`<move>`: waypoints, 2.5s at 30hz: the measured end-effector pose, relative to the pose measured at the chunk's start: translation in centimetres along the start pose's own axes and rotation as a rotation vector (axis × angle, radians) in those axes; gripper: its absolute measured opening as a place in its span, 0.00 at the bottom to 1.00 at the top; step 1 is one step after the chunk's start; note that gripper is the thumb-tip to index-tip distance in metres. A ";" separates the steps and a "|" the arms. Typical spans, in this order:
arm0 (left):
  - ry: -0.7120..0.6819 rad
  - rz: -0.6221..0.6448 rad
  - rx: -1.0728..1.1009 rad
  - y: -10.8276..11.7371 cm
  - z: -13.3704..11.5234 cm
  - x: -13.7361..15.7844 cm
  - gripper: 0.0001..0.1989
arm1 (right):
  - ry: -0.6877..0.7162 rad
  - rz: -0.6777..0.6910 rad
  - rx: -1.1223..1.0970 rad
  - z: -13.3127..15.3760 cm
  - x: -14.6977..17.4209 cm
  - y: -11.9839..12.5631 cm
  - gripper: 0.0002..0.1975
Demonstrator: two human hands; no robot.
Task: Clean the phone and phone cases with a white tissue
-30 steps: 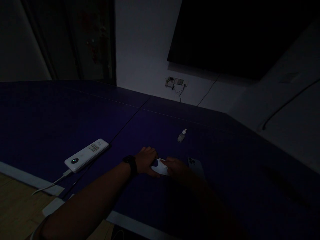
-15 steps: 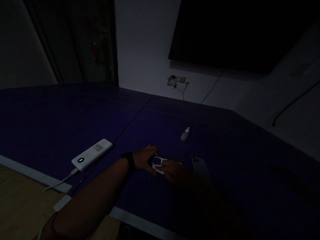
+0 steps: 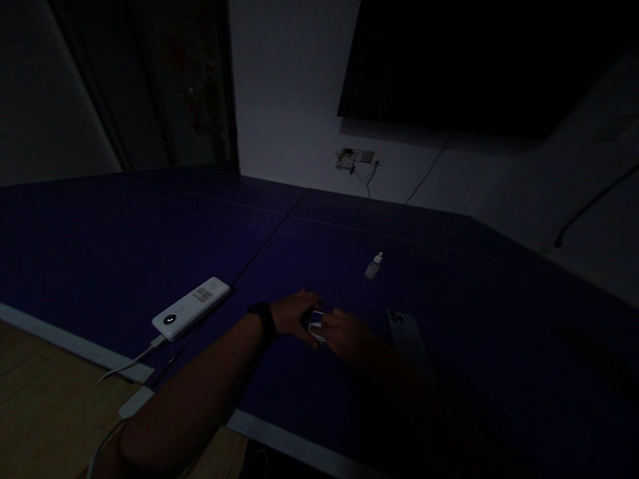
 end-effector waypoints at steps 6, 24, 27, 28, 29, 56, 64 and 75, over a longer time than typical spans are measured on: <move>-0.021 -0.004 0.019 0.1 0.2 -0.1 0.36 | -0.160 0.047 0.059 -0.7 -0.7 -0.9 0.23; 0.014 0.004 0.030 0.2 0.0 0.1 0.37 | 0.055 -0.007 -0.064 0.3 1.0 0.3 0.21; 0.009 0.007 0.023 0.2 -0.1 0.0 0.37 | -0.016 0.021 -0.058 -0.7 1.2 -0.2 0.23; 0.008 0.008 0.022 0.2 -0.1 0.0 0.37 | -0.037 0.031 -0.052 -1.0 1.3 -0.5 0.23; 0.009 0.008 0.021 0.2 -0.1 0.0 0.38 | -0.046 0.038 -0.051 -1.4 1.6 -0.8 0.23; 0.044 0.010 -0.013 0.1 0.1 -0.1 0.38 | -0.215 0.079 0.000 -1.2 -0.4 -0.5 0.23; 0.042 0.017 0.002 0.1 0.4 -0.1 0.39 | -0.280 0.054 0.020 -3.4 2.9 -1.7 0.19; 0.040 0.011 0.015 0.2 0.2 -0.1 0.38 | -0.116 0.035 -0.123 -3.1 3.2 -1.8 0.25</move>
Point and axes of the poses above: each hand's wrist, its own x-axis away from the middle knuckle, its own y-axis out of the back of the hand, z = x × y, the point moved 5 cm from there along -x, towards the middle knuckle, and after that the axes turned 15 degrees about x, right-handed, at the moved point
